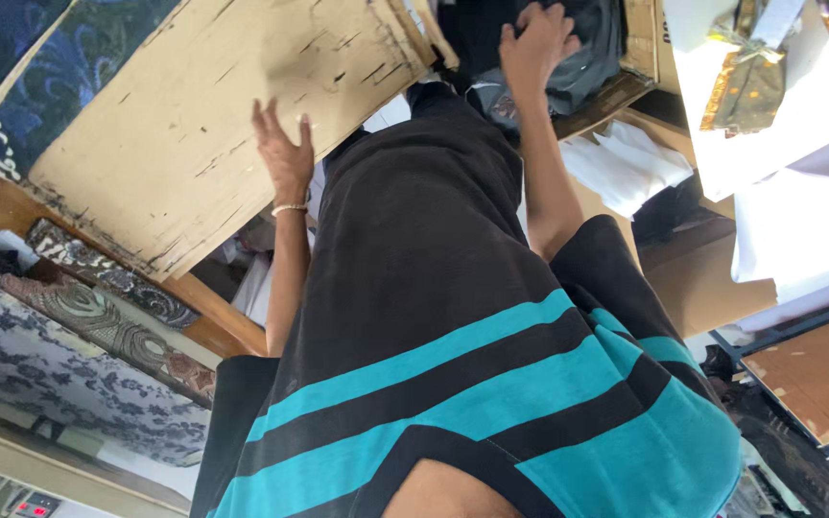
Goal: The person repeatedly picks up dark fabric items from a cardboard box, folds them by hand, and places them back into the box. The process is continuous and repetitive.
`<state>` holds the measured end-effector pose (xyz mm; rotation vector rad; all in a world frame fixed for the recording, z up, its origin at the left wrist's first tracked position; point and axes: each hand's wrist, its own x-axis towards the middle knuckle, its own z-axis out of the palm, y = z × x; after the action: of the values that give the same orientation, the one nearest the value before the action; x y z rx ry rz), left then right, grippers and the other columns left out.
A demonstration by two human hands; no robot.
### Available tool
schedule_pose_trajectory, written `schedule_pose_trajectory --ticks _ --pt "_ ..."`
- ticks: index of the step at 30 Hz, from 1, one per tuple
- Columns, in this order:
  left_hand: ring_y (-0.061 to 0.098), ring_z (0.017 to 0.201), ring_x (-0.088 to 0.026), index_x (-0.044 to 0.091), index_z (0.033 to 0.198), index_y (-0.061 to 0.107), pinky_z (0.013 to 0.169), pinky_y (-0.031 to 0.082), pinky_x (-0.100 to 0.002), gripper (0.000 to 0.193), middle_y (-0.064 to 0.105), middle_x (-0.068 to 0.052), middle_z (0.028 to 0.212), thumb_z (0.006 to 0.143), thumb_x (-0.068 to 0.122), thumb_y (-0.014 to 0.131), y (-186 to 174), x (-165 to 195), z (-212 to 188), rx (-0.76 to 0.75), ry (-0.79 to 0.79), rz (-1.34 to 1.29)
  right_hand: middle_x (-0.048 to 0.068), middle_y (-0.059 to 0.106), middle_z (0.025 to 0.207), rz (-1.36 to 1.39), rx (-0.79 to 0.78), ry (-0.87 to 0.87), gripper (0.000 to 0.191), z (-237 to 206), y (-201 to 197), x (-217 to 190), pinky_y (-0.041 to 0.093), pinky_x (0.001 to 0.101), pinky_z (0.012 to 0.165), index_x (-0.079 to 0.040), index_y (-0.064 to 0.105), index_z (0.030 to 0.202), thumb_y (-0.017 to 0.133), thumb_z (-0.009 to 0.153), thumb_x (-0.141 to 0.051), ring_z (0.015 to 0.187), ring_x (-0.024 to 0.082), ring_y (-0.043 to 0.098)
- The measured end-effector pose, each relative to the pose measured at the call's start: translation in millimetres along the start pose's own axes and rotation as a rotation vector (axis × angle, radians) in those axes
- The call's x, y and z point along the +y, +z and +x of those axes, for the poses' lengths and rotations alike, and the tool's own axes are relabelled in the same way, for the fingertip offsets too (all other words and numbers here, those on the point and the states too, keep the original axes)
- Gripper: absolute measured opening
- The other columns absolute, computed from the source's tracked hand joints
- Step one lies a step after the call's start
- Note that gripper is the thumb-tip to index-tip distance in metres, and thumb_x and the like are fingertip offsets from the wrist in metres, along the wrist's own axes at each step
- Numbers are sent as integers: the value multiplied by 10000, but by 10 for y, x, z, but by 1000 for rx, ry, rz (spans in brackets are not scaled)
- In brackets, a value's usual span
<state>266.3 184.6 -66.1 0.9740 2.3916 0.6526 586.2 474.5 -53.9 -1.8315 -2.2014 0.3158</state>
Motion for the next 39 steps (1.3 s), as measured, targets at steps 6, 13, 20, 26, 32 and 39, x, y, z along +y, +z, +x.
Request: schedule_pose_trajectory --ticks 6,13,20,26,32,39 --pt "464 1395 -479 14 1446 502 1120 434 -540 569 380 -271 1553 1016 297 746 384 691 -70 -73 134 48 112 607 970 96 -113 -87 278 154 -42 123 316 527 826 -85 643 803 877 758 -228 974 363 502" --pt "504 1349 -468 -1 1425 506 1092 462 -516 522 463 -284 1486 1034 275 715 307 938 -86 -48 60 6 33 617 762 307 -157 -130 277 349 31 292 307 480 836 -94 660 695 866 836 -213 874 274 532" --pt "607 1240 -428 -7 1396 506 1027 523 -489 495 547 -262 1372 1036 281 686 256 1058 -48 -48 -14 -45 41 602 699 391 -203 -229 301 481 -26 405 332 452 782 -76 653 706 801 936 -204 758 259 548" --pt "648 1185 -399 -15 1385 520 992 551 -474 487 599 -252 1323 1046 292 687 521 1286 57 -94 117 -62 75 594 736 338 -174 -413 317 495 -150 470 369 445 761 -64 608 740 755 999 -173 761 291 535" --pt "692 1117 -380 -16 1326 568 928 564 -466 425 699 -244 1190 1027 257 694 574 1686 223 -139 288 -137 105 594 740 281 -132 -490 321 478 -362 431 383 448 723 -47 561 746 731 997 -152 742 315 541" --pt "715 1044 -366 -25 1253 615 879 566 -456 370 724 -234 1112 1017 249 694 439 1766 264 -153 236 -148 192 458 685 572 -210 -250 355 613 -502 456 358 431 584 43 472 796 726 1019 -64 582 327 432"
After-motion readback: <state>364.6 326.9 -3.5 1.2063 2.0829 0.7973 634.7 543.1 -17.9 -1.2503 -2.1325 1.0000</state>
